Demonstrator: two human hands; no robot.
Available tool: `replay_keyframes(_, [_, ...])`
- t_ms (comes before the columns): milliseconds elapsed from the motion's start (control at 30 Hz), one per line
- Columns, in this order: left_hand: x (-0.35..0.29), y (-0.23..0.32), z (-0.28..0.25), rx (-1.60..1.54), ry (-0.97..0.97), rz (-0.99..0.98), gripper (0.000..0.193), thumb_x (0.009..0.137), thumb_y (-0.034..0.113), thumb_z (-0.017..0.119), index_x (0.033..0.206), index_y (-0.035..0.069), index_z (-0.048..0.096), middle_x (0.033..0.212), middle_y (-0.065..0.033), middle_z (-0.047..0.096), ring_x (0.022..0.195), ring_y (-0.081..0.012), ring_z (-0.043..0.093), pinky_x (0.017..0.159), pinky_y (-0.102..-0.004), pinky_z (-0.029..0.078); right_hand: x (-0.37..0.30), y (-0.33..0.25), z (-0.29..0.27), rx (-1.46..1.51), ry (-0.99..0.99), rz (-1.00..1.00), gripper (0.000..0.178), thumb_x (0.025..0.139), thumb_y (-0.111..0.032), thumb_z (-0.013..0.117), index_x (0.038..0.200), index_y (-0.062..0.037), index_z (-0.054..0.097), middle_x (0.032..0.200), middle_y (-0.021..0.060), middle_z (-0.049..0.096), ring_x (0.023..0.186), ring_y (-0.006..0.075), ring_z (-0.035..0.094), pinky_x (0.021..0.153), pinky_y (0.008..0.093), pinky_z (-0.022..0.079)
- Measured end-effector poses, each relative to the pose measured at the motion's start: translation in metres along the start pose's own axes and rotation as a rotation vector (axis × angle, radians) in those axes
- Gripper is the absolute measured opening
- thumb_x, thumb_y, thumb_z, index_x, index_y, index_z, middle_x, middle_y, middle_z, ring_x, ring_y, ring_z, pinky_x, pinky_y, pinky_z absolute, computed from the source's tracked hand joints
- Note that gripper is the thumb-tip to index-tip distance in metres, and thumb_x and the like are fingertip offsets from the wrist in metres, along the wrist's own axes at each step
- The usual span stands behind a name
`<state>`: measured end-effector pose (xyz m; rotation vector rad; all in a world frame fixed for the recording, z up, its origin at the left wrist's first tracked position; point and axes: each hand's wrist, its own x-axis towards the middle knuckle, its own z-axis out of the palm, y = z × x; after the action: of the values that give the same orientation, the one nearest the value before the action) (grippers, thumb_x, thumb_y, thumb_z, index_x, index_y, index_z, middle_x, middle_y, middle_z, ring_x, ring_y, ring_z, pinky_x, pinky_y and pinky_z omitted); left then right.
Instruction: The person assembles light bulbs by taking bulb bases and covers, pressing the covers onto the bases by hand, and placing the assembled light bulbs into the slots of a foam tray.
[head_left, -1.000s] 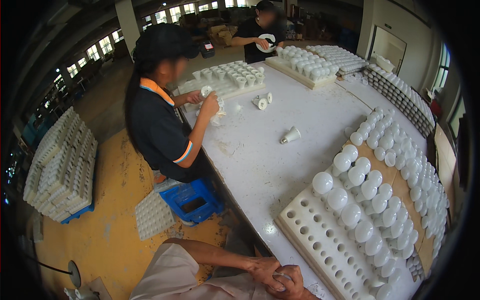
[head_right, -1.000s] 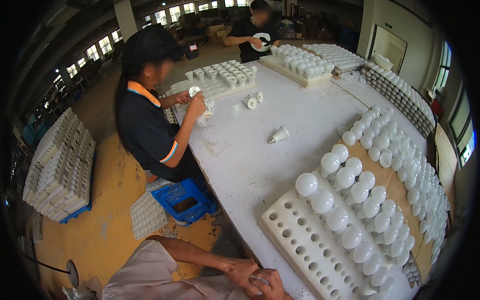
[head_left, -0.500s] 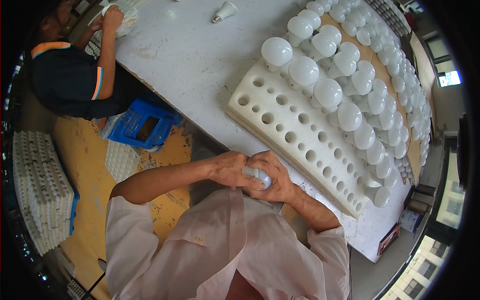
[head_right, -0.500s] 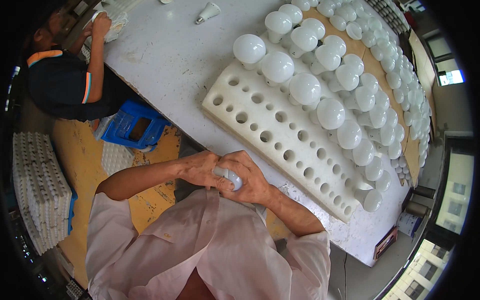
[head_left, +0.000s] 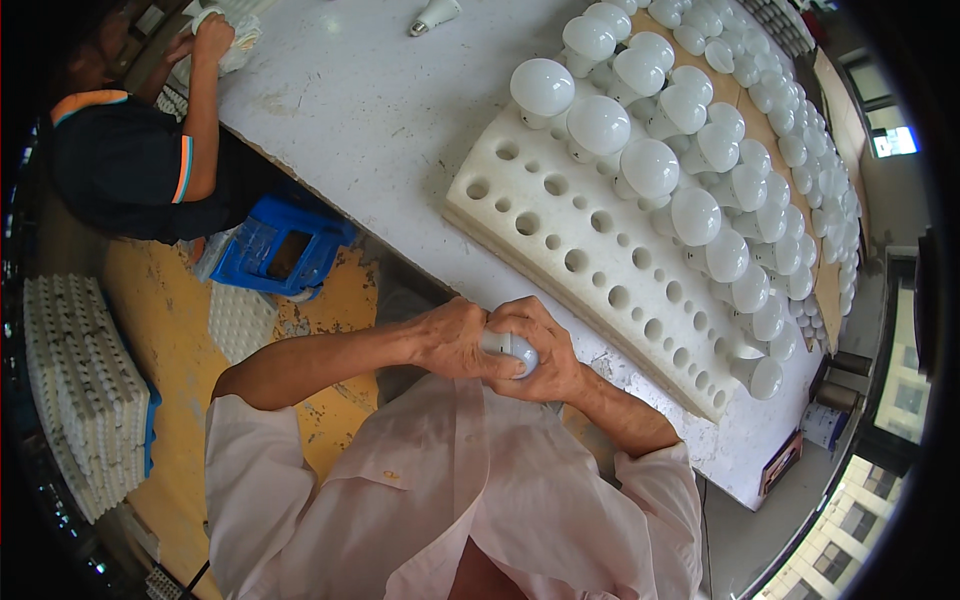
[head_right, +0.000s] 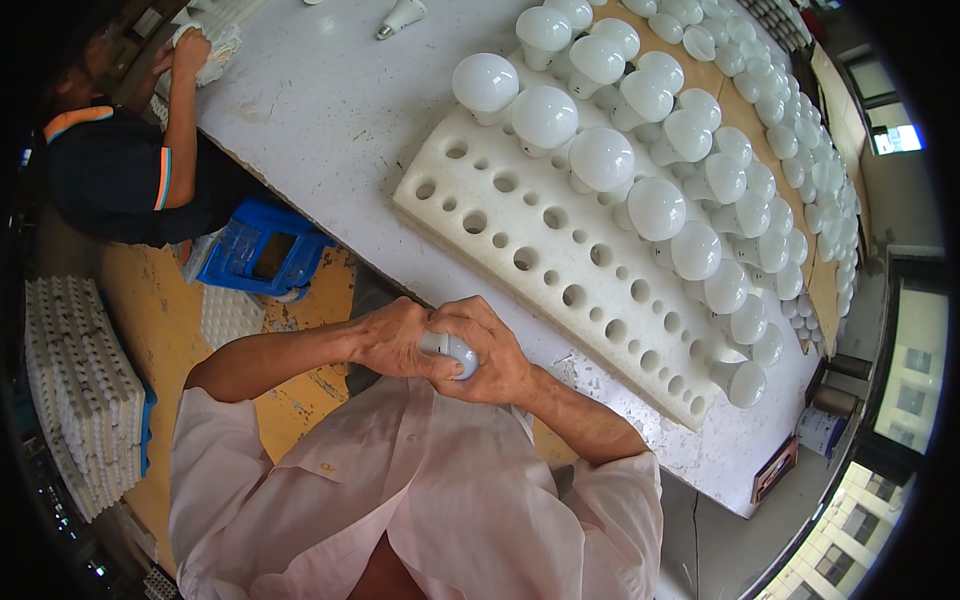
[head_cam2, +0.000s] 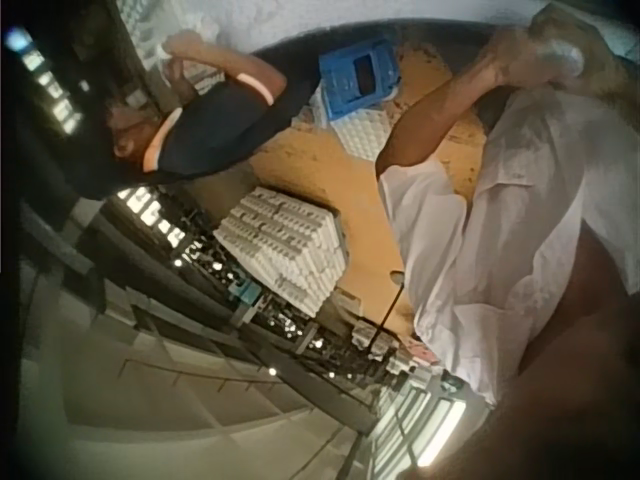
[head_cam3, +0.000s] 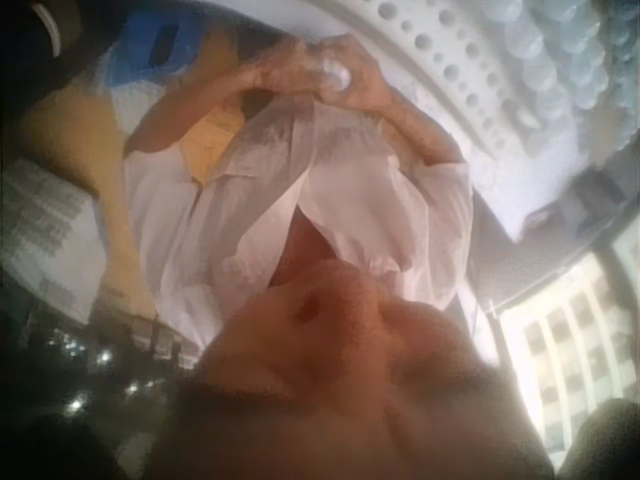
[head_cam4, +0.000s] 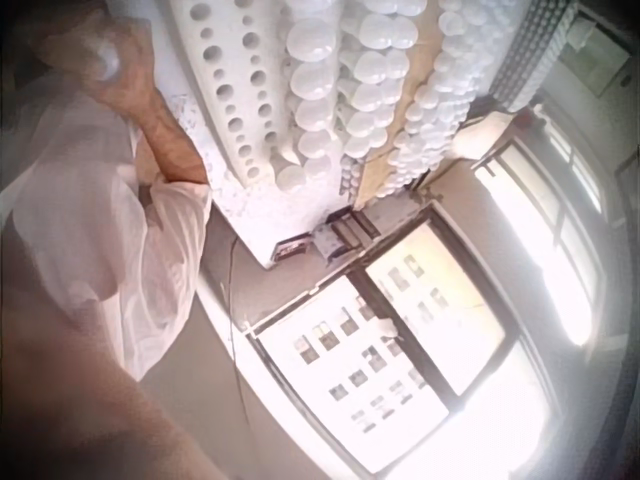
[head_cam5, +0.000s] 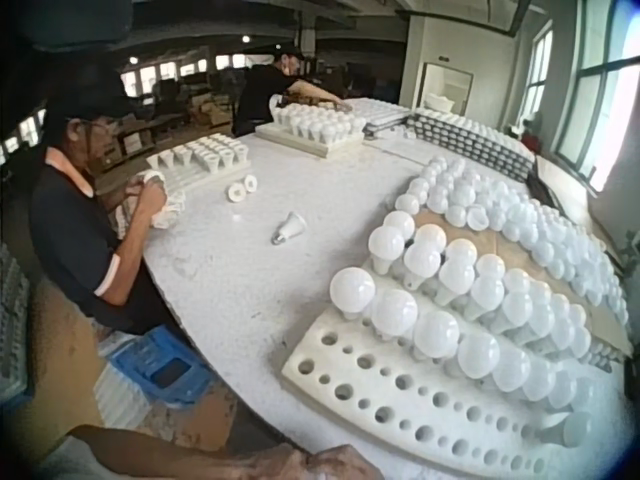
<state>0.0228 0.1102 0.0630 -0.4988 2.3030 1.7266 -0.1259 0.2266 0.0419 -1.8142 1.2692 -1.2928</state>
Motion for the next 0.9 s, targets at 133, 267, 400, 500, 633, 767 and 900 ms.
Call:
replay_keyframes(133, [0.005, -0.017, 0.001, 0.053, -0.101, -0.02, 0.069, 0.075, 0.061, 0.061, 0.073, -0.008, 0.061, 0.061, -0.0214, 0.06, 0.06, -0.0286, 0.064, 0.055, -0.0355, 0.049, 0.002, 0.001, 0.001, -0.011, 0.006, 0.01, 0.051, 0.056, -0.001, 0.074, 0.105, -0.0037, 0.057, 0.101, 0.0101, 0.055, 0.09, 0.0258, 0.055, 0.075, 0.0353, 0.049])
replay_keyframes(267, [0.005, -0.012, 0.008, -0.029, -0.019, 0.028, 0.063, 0.075, 0.056, 0.063, 0.071, -0.007, 0.061, 0.062, -0.0192, 0.061, 0.06, -0.0259, 0.064, 0.054, -0.0344, 0.049, -0.002, 0.001, 0.003, -0.04, 0.049, -0.035, 0.047, 0.057, -0.002, 0.073, 0.101, -0.0047, 0.057, 0.098, 0.0096, 0.055, 0.087, 0.0257, 0.055, 0.073, 0.0349, 0.049])
replay_keyframes(400, [0.005, -0.003, 0.008, -0.004, -0.093, -0.027, 0.057, 0.072, 0.05, 0.064, 0.07, -0.007, 0.062, 0.062, -0.0179, 0.062, 0.061, -0.0238, 0.065, 0.054, -0.0329, 0.05, -0.007, 0.002, 0.01, -0.045, 0.074, -0.081, 0.043, 0.057, -0.002, 0.072, 0.097, -0.006, 0.058, 0.098, 0.01, 0.055, 0.084, 0.0254, 0.055, 0.07, 0.0345, 0.048])
replay_keyframes(500, [0.009, -0.014, 0.021, -0.082, 0.001, -0.047, 0.056, 0.071, 0.05, 0.064, 0.068, -0.006, 0.062, 0.06, -0.0163, 0.061, 0.056, -0.0233, 0.064, 0.05, -0.0316, 0.05, -0.012, 0.006, 0.01, -0.063, 0.089, -0.094, 0.037, 0.056, -0.002, 0.071, 0.091, -0.0069, 0.057, 0.096, 0.0098, 0.054, 0.082, 0.0253, 0.055, 0.068, 0.0344, 0.048])
replay_keyframes(633, [0.014, -0.016, 0.013, -0.29, -0.061, -0.084, 0.061, 0.075, 0.055, 0.057, 0.076, -0.005, 0.063, 0.056, -0.0146, 0.059, 0.051, -0.0204, 0.062, 0.039, -0.0283, 0.047, -0.004, 0.018, 0.002, -0.02, 0.063, -0.022, 0.051, 0.057, -0.004, 0.075, 0.102, -0.0079, 0.051, 0.103, 0.0116, 0.051, 0.089, 0.0257, 0.052, 0.073, 0.0353, 0.045])
replay_keyframes(767, [0.021, -0.023, 0.018, -1.022, -0.141, -0.183, 0.07, 0.081, 0.064, 0.049, 0.098, -0.003, 0.06, 0.062, -0.0145, 0.062, 0.049, -0.0211, 0.063, 0.033, -0.0247, 0.046, -0.011, 0.019, -0.001, 0.083, 0.136, 0.171, 0.081, 0.062, -0.011, 0.081, 0.128, -0.0074, 0.034, 0.117, 0.0144, 0.046, 0.107, 0.0233, 0.048, 0.087, 0.0372, 0.042])
replay_keyframes(900, [0.03, -0.03, 0.023, -1.375, -0.219, -0.149, 0.093, 0.079, 0.08, 0.03, 0.111, -0.004, 0.053, 0.065, -0.0185, 0.062, 0.044, -0.0221, 0.062, 0.031, -0.0256, 0.046, -0.014, -0.013, -0.002, 0.279, 0.246, 0.409, 0.084, 0.073, -0.008, 0.077, 0.14, -0.005, 0.025, 0.115, 0.0145, 0.049, 0.088, 0.0183, 0.056, 0.074, 0.0337, 0.049])
